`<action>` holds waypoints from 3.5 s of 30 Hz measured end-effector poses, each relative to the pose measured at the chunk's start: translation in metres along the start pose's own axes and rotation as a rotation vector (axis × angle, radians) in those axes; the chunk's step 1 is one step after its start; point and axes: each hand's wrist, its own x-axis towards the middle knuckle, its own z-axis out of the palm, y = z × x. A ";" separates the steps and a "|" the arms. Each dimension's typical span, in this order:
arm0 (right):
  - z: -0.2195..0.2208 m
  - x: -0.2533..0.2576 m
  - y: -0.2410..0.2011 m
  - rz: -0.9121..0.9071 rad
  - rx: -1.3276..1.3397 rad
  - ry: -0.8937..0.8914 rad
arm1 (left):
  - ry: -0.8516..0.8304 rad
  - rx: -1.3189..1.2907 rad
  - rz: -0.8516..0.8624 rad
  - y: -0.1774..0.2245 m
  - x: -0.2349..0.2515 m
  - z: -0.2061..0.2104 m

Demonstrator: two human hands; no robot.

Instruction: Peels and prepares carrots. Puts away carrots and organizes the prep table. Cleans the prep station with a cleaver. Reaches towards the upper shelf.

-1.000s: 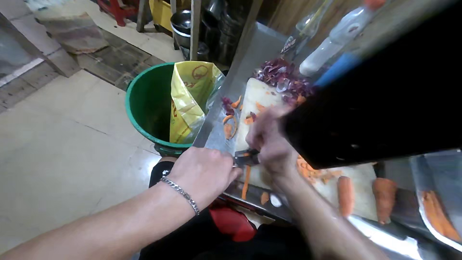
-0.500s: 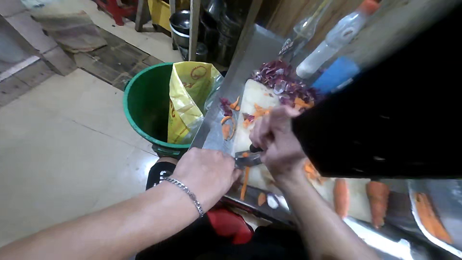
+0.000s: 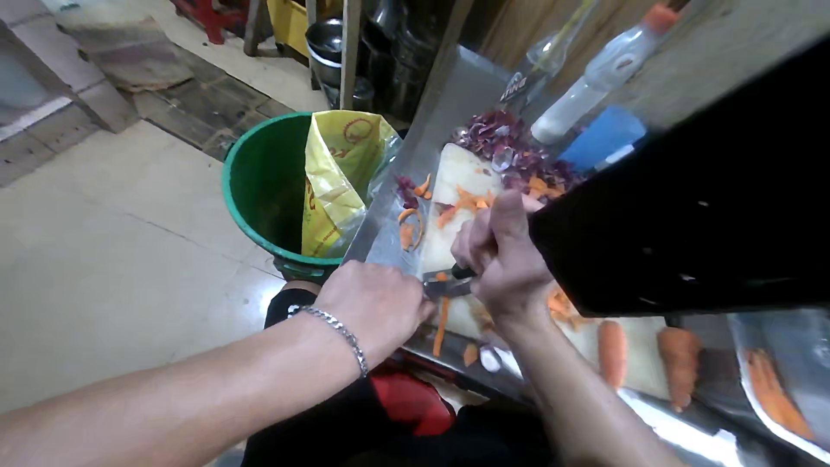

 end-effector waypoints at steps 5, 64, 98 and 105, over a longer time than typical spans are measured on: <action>-0.003 0.031 -0.051 -0.179 0.018 -0.002 | -0.019 -0.006 0.003 -0.001 0.001 -0.002; -0.221 -0.076 -0.084 0.968 -1.159 0.541 | 0.079 -1.901 0.356 0.060 0.004 0.020; -0.151 -0.153 -0.071 0.381 0.469 0.802 | 0.413 -0.102 0.402 0.181 0.118 -0.056; -0.175 -0.165 -0.077 0.440 0.607 0.698 | 0.054 0.225 0.326 0.238 0.168 -0.075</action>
